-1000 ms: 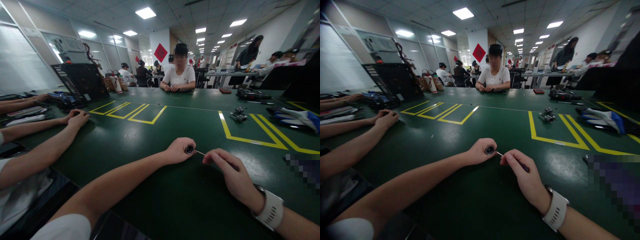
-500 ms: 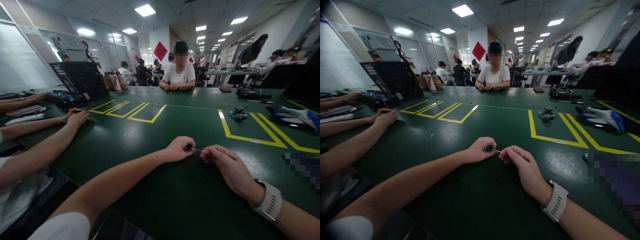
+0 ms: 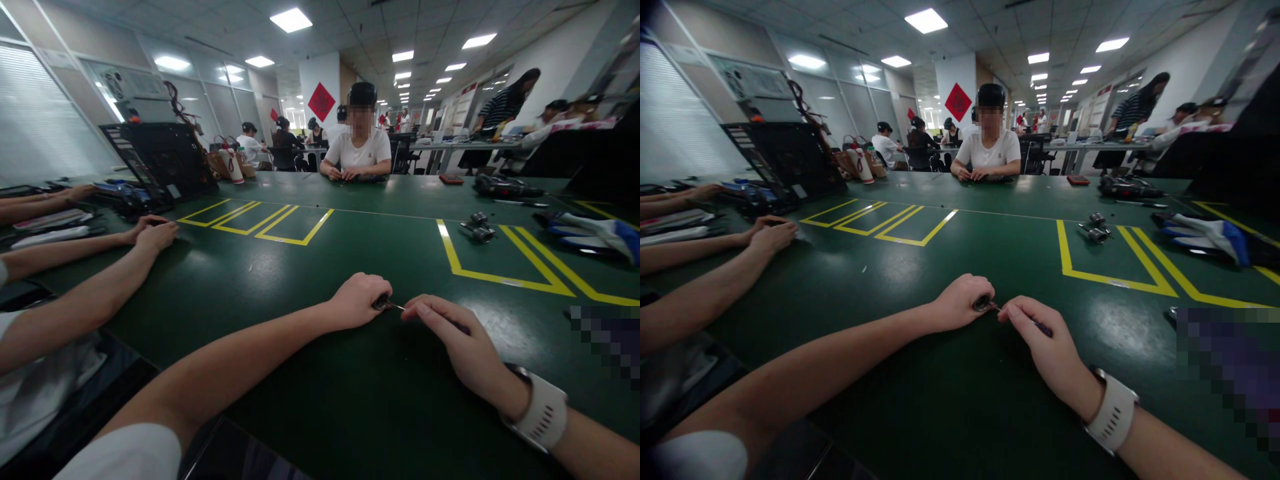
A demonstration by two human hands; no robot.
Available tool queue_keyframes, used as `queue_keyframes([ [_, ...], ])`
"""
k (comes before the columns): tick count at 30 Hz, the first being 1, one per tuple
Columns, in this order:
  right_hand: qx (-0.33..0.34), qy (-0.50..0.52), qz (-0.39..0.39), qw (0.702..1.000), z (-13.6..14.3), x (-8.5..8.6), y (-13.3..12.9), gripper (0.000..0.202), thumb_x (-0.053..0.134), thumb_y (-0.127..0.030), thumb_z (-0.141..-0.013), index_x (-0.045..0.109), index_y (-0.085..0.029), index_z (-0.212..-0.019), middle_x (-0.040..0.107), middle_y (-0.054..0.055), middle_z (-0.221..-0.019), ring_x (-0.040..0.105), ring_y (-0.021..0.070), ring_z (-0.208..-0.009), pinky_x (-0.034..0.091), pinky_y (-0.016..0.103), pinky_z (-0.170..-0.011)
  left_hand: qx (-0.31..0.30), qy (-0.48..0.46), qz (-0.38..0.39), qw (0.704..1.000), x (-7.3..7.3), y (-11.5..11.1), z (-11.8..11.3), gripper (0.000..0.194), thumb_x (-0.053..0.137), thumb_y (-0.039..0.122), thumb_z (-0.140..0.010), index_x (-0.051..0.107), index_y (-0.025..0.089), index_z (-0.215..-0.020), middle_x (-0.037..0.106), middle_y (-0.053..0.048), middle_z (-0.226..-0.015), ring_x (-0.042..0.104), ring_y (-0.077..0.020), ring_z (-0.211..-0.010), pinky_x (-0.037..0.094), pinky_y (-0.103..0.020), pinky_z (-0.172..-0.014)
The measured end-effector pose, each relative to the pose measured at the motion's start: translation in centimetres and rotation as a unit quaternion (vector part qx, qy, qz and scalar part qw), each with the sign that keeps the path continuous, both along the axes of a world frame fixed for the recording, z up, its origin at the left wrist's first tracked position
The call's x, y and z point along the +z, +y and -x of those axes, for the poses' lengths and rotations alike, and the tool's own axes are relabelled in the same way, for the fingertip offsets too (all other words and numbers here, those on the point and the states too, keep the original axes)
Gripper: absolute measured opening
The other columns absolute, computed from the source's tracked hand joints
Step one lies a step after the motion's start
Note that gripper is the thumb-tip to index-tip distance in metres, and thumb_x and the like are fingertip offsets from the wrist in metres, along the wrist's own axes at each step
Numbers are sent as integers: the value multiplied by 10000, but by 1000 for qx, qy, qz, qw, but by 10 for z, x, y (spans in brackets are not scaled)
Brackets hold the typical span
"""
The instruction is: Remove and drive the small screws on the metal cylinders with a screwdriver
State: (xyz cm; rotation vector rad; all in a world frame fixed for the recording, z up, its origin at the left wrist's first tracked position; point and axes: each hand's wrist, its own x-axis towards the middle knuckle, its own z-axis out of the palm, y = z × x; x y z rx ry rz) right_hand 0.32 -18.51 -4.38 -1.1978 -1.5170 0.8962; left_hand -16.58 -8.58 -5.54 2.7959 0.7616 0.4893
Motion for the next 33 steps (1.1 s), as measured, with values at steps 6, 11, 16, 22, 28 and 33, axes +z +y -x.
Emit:
queue_keyframes([
  [6,12,218,136,966,-7,-2,11,270,624,-432,-765,707,-177,-737,682,64,-783,608,199,-779,475,343,-736,1,-74,93,993,3,2,0,124,625,245,-782,538,158,-767,575,0,-765,544,-132,-719,405,-244,-672],
  [11,-11,169,85,982,-5,-5,7,280,594,-445,-787,703,-190,-746,676,58,-786,600,211,-786,456,358,-741,-1,-87,121,989,2,3,0,140,645,250,-766,543,153,-769,561,13,-748,539,-117,-695,402,-223,-632],
  [16,-31,-7,-4,999,-2,-4,-2,284,538,-441,-827,690,-213,-753,669,42,-773,596,224,-785,437,353,-720,9,-32,49,998,1,3,-1,111,618,246,-785,555,155,-791,581,-1,-770,548,-141,-731,395,-259,-675],
  [22,-3,102,71,992,-2,-4,4,271,581,-442,-796,708,-207,-752,677,49,-779,596,213,-783,442,350,-741,-11,-59,66,996,0,5,1,116,619,251,-784,551,157,-777,574,4,-765,544,-134,-738,399,-254,-700],
  [28,13,252,160,954,-6,-5,12,271,639,-434,-756,711,-173,-741,677,76,-796,590,202,-785,456,331,-720,-19,-116,152,981,0,5,1,146,658,226,-748,537,146,-757,548,17,-746,524,-104,-685,406,-218,-644],
  [33,-19,166,88,982,-3,-4,7,289,611,-472,-770,709,-202,-734,669,50,-773,584,205,-788,435,345,-745,-2,-97,134,986,2,4,1,147,644,258,-767,545,149,-772,563,9,-762,538,-118,-710,409,-229,-644],
])
